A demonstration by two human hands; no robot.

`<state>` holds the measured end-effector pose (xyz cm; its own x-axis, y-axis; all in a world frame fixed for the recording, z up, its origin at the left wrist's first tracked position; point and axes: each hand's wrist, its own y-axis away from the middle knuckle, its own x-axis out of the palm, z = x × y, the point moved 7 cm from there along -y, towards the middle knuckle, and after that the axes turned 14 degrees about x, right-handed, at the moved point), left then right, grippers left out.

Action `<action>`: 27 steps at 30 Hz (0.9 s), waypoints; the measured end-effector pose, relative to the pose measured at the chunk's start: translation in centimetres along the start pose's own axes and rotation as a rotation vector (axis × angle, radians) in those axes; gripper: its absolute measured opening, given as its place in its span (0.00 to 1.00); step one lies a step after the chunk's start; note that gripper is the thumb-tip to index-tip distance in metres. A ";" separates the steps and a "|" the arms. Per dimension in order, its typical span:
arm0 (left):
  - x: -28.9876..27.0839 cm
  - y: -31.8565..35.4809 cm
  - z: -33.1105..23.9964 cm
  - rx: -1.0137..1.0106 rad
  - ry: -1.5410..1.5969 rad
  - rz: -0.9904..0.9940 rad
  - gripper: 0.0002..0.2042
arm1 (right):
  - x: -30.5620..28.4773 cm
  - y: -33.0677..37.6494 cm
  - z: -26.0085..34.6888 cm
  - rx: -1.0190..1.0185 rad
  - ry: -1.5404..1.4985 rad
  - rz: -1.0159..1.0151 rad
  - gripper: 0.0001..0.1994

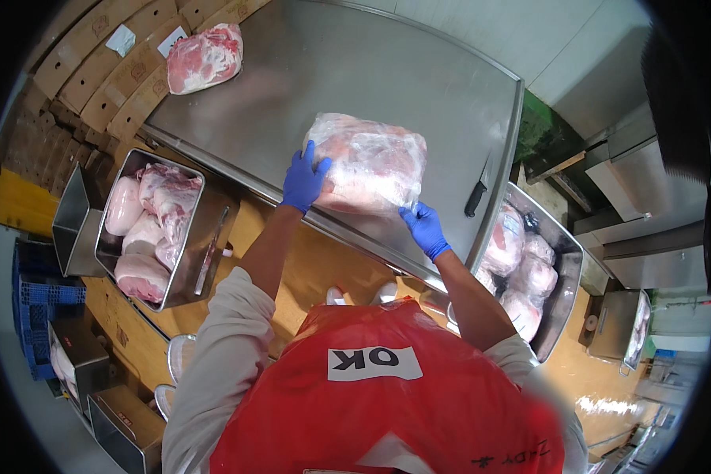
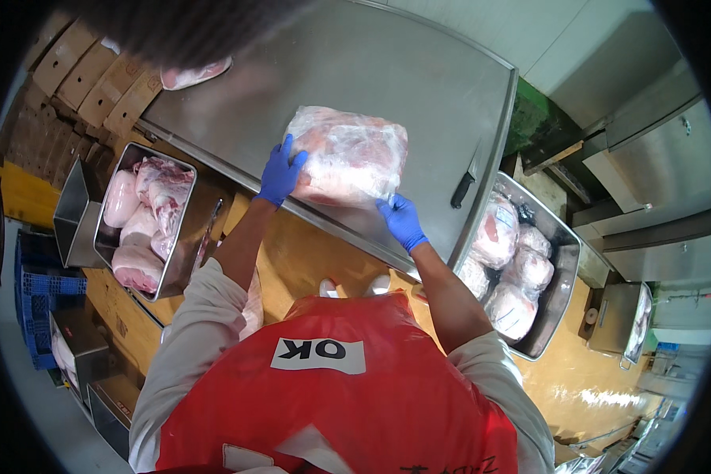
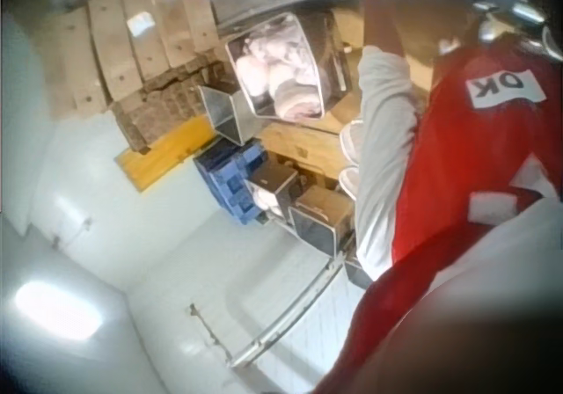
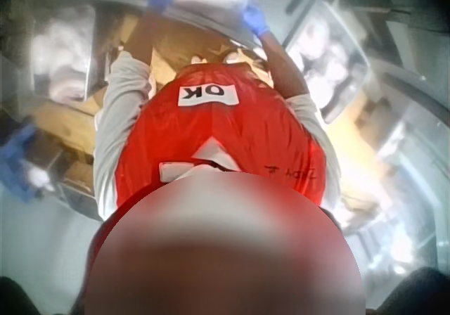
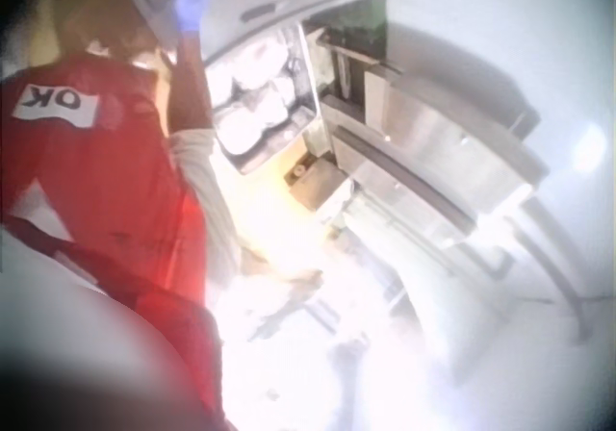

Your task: The person repeatedly places large cuts of raw meat into clear plastic bags on a stainless steel table, seals the bags, and transfers them into metal trays. The person also moves trays of packaged meat between the table and a nearby cart.

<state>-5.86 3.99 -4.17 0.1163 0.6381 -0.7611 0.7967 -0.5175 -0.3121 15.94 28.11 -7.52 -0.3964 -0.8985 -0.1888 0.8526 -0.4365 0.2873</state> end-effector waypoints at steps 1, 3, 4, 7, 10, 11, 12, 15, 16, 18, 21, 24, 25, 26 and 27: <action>0.1 -0.7 0.4 -0.013 0.032 0.013 0.38 | -0.4 -0.7 0.0 0.059 -0.038 0.023 0.10; 0.2 -1.6 1.3 -0.041 0.087 0.048 0.38 | -1.1 -1.4 -0.2 0.159 -0.075 0.085 0.11; 0.4 -1.9 1.2 -0.020 0.089 0.037 0.38 | -1.6 -1.7 -0.2 0.196 -0.068 0.123 0.12; 0.7 -2.1 2.4 0.000 0.069 0.024 0.38 | -3.8 -1.9 3.3 -0.075 0.333 -0.189 0.15; 1.0 -2.2 0.4 -0.023 0.061 0.075 0.38 | -3.8 -1.0 10.4 -0.490 0.548 -0.440 0.20; 0.9 -2.4 -0.6 -0.018 0.079 0.096 0.38 | -2.5 -1.1 13.1 -0.613 0.575 -0.403 0.20; 0.8 -2.5 -1.2 -0.016 0.095 0.117 0.38 | -1.2 -1.2 15.1 -0.737 0.600 -0.364 0.20; 1.5 -2.5 -2.0 -0.006 0.057 0.183 0.40 | 2.6 -2.8 16.9 -0.841 0.679 -0.272 0.15; 1.7 -2.7 -2.6 -0.009 0.063 0.207 0.41 | 3.0 -3.9 16.7 -0.845 0.715 -0.242 0.13; 1.6 -2.8 -4.0 -0.049 0.075 0.209 0.43 | 4.0 -7.0 14.6 -0.746 0.817 -0.152 0.10; 1.7 -3.2 -4.7 -0.068 0.081 0.161 0.46 | -2.3 -11.9 11.6 -0.607 0.597 -0.377 0.05; 1.9 -3.8 -3.8 -0.088 0.052 0.192 0.47 | -15.1 -14.2 8.2 -0.232 0.321 -0.597 0.10; 2.5 -4.6 -3.9 -0.073 0.048 0.240 0.48 | -20.9 -15.0 5.0 -0.214 0.258 -0.709 0.09; 2.5 -4.9 -3.6 -0.055 0.048 0.249 0.48 | -25.7 -15.4 1.5 -0.080 -0.156 -0.630 0.08; 2.6 -5.3 -3.5 -0.031 0.054 0.261 0.48 | -29.9 -14.9 -2.1 0.046 -0.567 -0.542 0.08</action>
<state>-7.66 10.41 -2.52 0.3515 0.5150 -0.7818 0.7529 -0.6518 -0.0909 15.84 61.58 -8.06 -0.8767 -0.4414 0.1911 0.4809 -0.8111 0.3329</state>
